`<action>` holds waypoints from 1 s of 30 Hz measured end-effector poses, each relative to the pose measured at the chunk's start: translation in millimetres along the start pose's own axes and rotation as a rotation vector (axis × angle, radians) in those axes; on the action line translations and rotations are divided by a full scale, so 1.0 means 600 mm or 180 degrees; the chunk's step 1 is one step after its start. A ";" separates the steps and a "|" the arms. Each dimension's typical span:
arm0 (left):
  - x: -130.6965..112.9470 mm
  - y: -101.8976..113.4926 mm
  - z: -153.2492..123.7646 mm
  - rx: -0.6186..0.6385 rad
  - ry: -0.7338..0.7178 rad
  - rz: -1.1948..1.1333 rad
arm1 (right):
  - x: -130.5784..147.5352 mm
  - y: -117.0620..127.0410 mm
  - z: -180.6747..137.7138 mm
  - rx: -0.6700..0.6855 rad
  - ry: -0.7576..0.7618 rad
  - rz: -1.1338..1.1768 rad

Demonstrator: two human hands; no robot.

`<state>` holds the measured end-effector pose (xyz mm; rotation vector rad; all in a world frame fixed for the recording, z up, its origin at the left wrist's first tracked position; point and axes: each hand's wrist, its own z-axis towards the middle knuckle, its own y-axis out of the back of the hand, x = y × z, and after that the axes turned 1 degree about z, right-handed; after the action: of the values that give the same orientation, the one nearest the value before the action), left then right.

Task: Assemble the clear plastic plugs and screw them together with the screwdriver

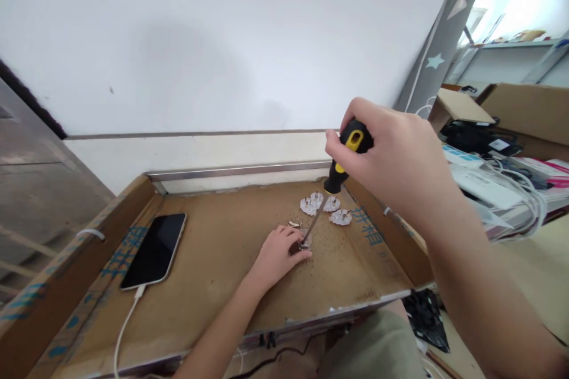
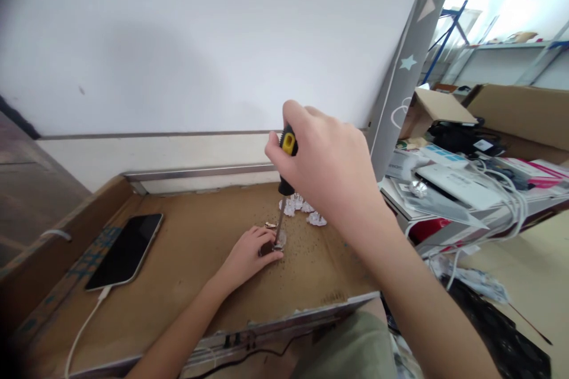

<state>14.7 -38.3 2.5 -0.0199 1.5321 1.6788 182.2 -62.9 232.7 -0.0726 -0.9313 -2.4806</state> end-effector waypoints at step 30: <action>-0.001 0.041 -0.037 -0.1520 0.0270 -0.0286 | -0.073 -0.130 -0.350 -0.0666 -0.0886 0.0819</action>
<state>-10.2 -54.3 17.6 -0.4090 1.1378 1.9518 209.5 -126.1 15.1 -0.5830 -0.7123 -2.3512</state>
